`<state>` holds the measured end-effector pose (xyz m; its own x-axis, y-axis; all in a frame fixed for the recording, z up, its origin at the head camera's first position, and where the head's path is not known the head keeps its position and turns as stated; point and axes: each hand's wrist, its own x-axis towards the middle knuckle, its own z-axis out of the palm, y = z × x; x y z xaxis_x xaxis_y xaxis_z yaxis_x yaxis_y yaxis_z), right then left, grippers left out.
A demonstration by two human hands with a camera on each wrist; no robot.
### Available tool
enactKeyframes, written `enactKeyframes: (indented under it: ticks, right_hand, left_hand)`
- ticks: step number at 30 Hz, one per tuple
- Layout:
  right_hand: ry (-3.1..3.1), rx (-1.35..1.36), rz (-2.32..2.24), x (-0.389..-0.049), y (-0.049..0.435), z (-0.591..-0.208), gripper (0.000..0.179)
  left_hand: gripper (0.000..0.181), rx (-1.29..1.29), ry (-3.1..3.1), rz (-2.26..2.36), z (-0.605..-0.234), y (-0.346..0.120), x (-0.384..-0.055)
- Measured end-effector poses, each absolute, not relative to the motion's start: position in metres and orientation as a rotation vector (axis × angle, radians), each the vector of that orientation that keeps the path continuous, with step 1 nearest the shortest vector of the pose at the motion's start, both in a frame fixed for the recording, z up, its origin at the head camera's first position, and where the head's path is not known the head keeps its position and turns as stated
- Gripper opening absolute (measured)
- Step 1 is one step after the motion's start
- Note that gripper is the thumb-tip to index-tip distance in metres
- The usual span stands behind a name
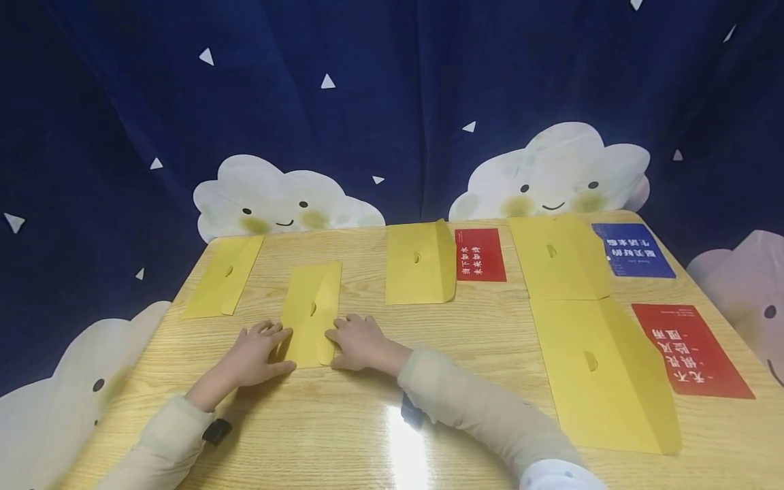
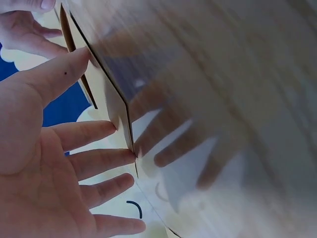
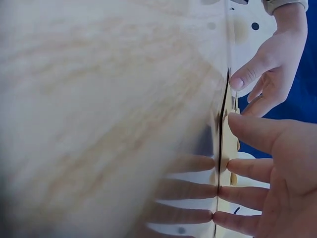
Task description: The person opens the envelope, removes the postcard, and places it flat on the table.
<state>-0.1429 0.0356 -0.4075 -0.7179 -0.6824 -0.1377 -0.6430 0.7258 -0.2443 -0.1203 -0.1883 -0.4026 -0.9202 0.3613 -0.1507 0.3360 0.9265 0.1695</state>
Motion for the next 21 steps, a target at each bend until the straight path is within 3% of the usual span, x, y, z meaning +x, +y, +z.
enactKeyframes:
  ticks: [10,21]
  right_hand:
    - [2.794,-1.042,-0.391,-0.156,0.033,-0.400,0.056]
    - [2.735,-0.886,-0.373,-0.191,0.023,-0.408,0.085]
  left_hand:
    - [0.052,0.704,3.095,0.256,-0.403,-0.197,-0.134]
    - [0.090,0.648,2.862,0.368,-0.402,-0.217,-0.178]
